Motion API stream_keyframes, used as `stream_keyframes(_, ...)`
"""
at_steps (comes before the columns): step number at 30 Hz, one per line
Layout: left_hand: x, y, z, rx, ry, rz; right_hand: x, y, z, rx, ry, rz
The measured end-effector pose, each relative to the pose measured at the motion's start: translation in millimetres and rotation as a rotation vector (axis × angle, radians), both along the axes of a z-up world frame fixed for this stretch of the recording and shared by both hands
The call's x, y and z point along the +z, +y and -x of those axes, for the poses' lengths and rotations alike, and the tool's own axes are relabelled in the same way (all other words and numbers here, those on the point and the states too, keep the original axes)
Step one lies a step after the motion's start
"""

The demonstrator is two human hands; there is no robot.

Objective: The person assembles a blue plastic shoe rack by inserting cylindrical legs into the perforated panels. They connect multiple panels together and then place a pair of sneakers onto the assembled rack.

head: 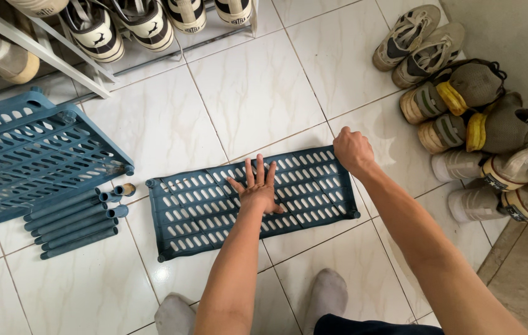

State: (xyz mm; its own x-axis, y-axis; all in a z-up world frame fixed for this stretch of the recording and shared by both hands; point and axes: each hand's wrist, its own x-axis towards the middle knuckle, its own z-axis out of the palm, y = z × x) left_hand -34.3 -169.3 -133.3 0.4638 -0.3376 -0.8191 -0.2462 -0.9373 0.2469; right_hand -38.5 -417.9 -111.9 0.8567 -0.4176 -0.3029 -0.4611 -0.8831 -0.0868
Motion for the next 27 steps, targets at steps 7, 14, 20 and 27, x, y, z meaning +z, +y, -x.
stream_keyframes(7,0,1,1,-0.008,0.006,0.008,13,-9,-1,0.456,0.147,0.167)
stream_keyframes(14,1,2,1,0.003,0.004,0.014,19,4,-2,-0.033,0.061,-0.015)
stream_keyframes(20,3,2,1,0.003,0.003,0.004,-4,-5,-4,-0.077,-0.028,-0.178)
stream_keyframes(27,3,1,1,-0.002,-0.002,0.003,-4,-8,-4,-0.019,0.023,-0.186)
